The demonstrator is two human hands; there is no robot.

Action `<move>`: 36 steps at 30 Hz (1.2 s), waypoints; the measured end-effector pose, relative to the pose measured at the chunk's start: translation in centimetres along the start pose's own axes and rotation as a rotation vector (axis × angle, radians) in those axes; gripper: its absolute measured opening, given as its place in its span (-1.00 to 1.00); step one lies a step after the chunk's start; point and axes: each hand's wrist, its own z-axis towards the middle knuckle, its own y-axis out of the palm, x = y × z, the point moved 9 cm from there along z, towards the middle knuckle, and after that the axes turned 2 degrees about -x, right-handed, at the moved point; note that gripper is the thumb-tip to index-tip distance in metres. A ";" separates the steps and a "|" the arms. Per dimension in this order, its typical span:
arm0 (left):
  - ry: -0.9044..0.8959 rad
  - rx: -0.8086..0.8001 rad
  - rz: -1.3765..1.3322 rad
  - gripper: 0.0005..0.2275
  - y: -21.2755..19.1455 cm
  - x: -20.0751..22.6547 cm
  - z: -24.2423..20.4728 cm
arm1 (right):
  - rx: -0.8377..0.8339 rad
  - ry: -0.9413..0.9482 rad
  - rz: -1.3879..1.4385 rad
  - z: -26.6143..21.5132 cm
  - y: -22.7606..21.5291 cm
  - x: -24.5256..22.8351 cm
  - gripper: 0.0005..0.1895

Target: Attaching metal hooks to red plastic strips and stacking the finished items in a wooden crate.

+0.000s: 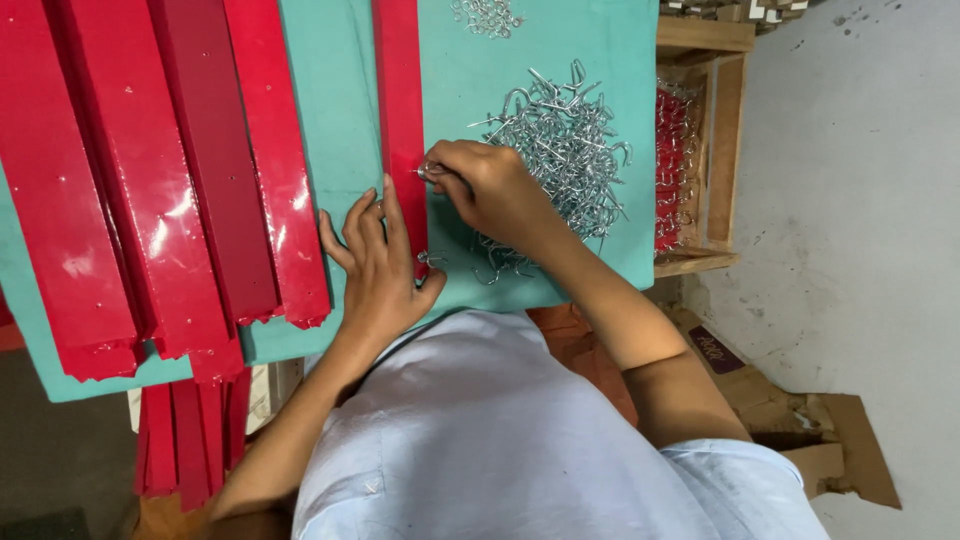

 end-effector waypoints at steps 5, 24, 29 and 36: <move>0.008 -0.002 -0.006 0.07 -0.1 0.1 0.1 | -0.023 -0.002 -0.009 0.6 1.6 0.8 -0.90; -0.032 0.021 -0.021 0.05 -0.3 -0.2 -0.2 | -0.251 0.010 -0.652 -4.6 1.2 6.2 -0.81; -0.034 0.023 -0.035 0.04 -0.7 -0.1 -0.2 | -0.166 0.197 -0.102 -3.2 -2.9 4.5 -0.87; -0.115 -0.069 0.075 0.02 -0.1 -0.8 -0.4 | -0.038 0.340 0.270 -0.8 -6.3 2.2 -0.69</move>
